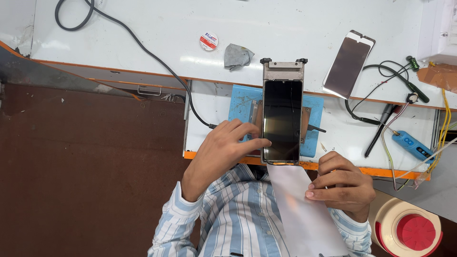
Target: The person cleans a smartphone screen with a cloth, removes a protective film, and applies a new screen protector. They use a small tool to align the edges and smooth out bubbles, then apply adhesive from a small container.
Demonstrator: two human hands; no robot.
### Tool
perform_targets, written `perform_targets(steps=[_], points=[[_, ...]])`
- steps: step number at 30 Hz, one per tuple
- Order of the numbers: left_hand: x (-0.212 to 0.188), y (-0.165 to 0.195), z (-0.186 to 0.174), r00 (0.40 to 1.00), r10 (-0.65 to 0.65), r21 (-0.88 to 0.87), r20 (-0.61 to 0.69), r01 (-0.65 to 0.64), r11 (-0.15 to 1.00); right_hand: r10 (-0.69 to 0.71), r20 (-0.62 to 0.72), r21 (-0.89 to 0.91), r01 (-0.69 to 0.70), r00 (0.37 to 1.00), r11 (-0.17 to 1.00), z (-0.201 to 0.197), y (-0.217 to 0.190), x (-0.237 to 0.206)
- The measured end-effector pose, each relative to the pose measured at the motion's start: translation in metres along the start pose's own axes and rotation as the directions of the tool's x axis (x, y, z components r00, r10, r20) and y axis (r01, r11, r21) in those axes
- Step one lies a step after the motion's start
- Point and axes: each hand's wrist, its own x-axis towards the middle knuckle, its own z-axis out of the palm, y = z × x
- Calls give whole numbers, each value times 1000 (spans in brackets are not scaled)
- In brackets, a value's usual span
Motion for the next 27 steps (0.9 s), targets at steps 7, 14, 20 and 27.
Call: perform_targets(steps=[7,14,20,27], points=[[3,-3,4,1000,29,44,10,-29,999,78,-39,-28,-79,996,996,1,-3,4],[0,-4,7,998,40,25,-56,-39,999,237,43,-107,-232,971,967,-3,-3,8],[-2,-3,10,995,59,-40,-82,-62,997,171,337,-212,-103,926,972,-28,11,26],[-5,3,13,980,7,-103,-198,-28,994,283,291,-302,-193,914,933,-42,12,58]])
